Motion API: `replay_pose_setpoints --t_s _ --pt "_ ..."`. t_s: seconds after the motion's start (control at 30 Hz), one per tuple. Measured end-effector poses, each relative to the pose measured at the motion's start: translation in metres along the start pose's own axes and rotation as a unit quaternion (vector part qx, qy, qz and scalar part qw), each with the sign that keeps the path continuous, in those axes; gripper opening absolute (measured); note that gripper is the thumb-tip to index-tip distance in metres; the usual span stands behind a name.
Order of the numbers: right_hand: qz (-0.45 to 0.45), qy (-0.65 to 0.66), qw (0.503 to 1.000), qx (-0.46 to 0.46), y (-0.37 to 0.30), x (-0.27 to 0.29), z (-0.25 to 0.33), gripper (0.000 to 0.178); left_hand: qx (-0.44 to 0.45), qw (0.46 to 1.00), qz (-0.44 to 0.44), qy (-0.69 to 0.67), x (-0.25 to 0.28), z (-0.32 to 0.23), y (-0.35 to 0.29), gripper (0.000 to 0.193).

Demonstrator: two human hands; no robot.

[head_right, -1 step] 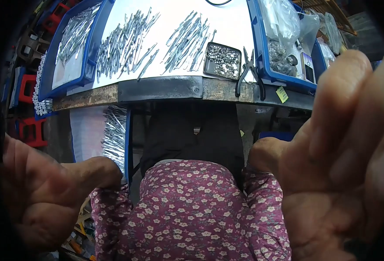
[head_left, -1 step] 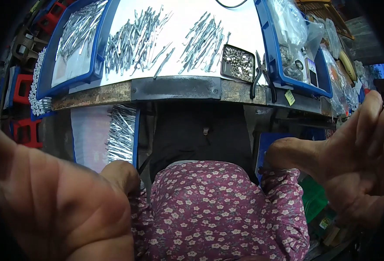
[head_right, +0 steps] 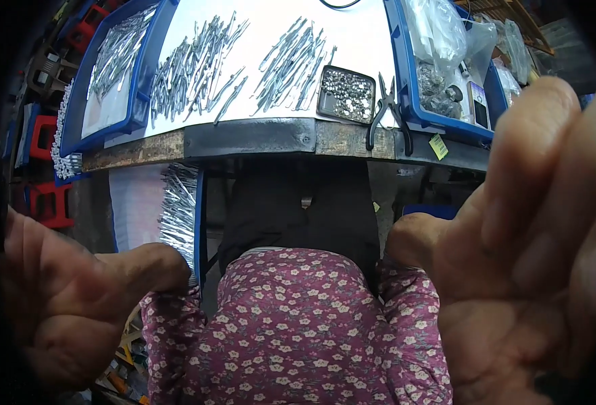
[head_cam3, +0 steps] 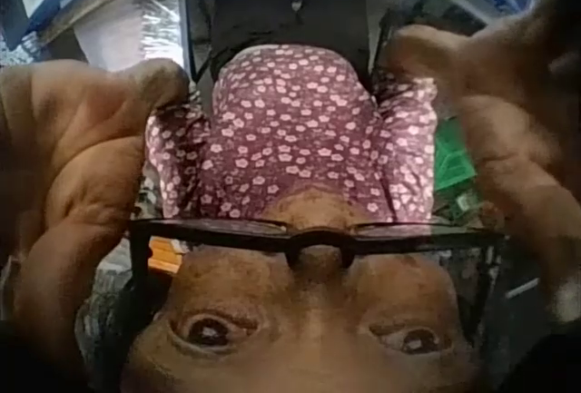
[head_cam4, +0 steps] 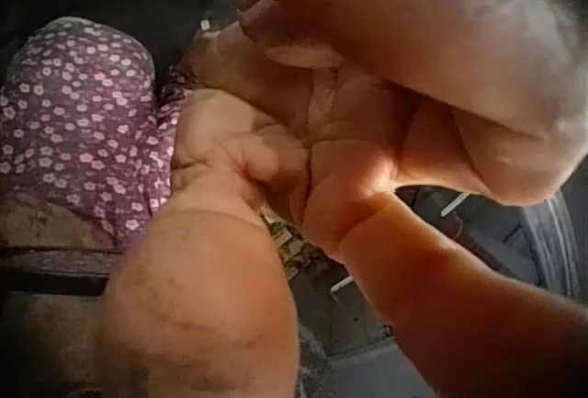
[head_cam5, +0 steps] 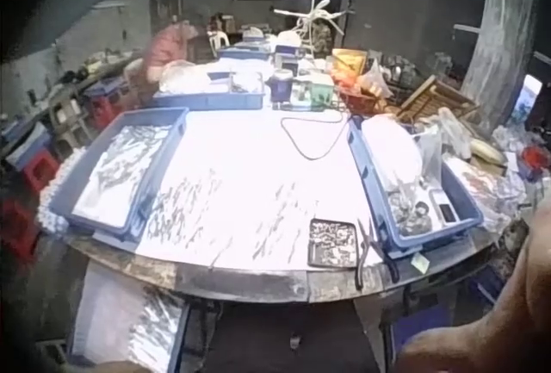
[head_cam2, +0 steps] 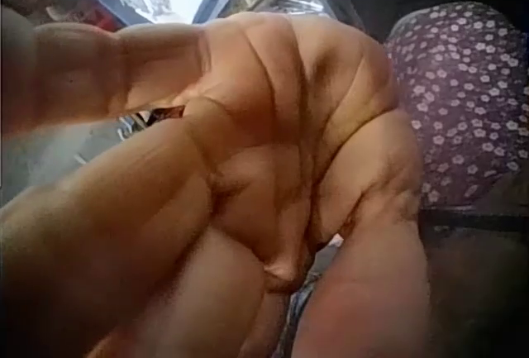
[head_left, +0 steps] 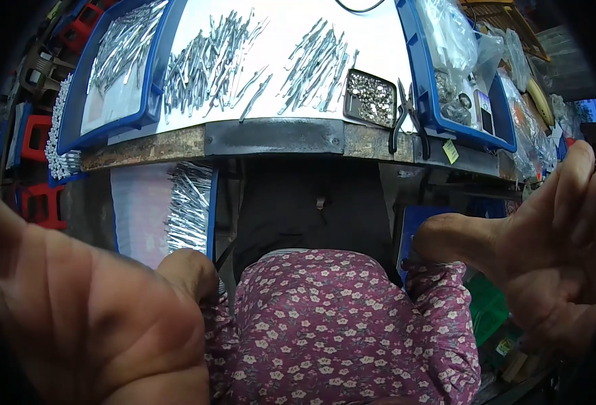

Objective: Assembling small metal pins into frames by hand on a workbench.

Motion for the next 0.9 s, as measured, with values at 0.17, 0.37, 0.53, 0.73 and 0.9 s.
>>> replay_pose_setpoints --t_s 0.17,0.37,0.53,0.73,0.9 --pt "-0.004 0.01 1.0 0.007 -0.003 0.009 0.003 0.057 0.004 1.0 0.006 0.023 -0.002 -0.005 -0.001 0.048" --pt "-0.017 0.025 0.999 0.014 0.001 -0.002 0.004 0.056 0.012 0.998 0.02 0.052 -0.005 -0.007 0.001 0.048" --pt "-0.026 0.033 0.999 0.01 0.005 -0.011 0.006 0.056 0.026 0.997 0.029 0.069 -0.008 -0.005 0.001 0.049" --pt "-0.037 0.009 0.999 0.001 0.0 0.006 0.008 0.055 0.035 0.997 0.037 0.057 -0.008 -0.002 -0.001 0.05" --pt "-0.03 -0.048 0.998 0.001 -0.008 0.02 0.002 0.055 0.023 0.999 0.025 0.017 0.015 -0.009 -0.013 0.05"
Point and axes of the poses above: each hand's wrist, its own y-axis towards the middle knuckle, its own x-axis out of the back of the hand, z = x × y, the point moved 6 cm from there along y, towards the middle knuckle, and after that the axes turned 14 degrees about -y, right-handed, at the moved point
